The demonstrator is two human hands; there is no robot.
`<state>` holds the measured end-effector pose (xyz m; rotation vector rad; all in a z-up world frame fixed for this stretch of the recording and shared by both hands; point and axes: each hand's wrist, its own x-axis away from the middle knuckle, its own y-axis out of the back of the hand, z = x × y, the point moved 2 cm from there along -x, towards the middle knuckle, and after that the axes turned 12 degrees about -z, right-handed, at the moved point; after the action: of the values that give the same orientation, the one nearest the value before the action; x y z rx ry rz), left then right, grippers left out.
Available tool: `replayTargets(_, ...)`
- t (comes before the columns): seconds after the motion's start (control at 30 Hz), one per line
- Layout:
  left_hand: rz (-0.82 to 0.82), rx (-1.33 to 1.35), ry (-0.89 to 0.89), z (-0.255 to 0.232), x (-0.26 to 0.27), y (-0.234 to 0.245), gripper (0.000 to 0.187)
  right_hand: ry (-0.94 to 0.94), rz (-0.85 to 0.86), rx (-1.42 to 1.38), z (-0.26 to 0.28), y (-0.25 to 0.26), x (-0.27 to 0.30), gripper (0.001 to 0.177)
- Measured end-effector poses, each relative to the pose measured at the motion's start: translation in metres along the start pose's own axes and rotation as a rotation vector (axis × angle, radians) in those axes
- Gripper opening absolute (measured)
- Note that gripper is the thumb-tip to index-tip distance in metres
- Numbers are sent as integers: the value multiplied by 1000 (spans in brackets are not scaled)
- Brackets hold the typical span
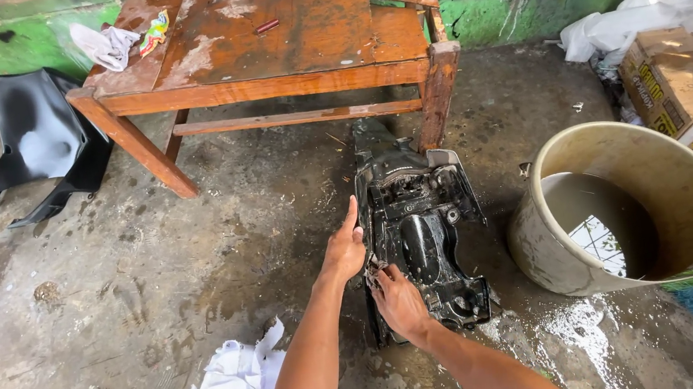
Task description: Cleaning a motorcycle plastic part by scrubbing and wiping it with a cloth and water
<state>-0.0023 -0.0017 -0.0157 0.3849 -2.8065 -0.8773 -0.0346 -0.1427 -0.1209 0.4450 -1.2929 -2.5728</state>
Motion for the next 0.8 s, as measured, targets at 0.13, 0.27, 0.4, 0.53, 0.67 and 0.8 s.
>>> replayTargets(0.13,6,-20,20,8,-5,-4,66,18,-180,-217,5,12,-14,19)
replayTargets(0.27,7,-36,42,-21,15,17,67,-87,-281,-421,5,8,-23,17)
replayTargets(0.4,5,-33,46,-16,11,16,67,-175,-171,-496,13,14,-6,26)
replayTargets(0.53,33,-62,97,-6,-2,7,68,199,-128,-137,6,13,13,25)
replayTargets(0.67,16,-47,122,5,-8,-3,68,441,118,175,-19,-15,44,20)
replayTargets(0.8,-33,-49,58,11,-7,-8,71,482,331,256,-34,-13,47,28)
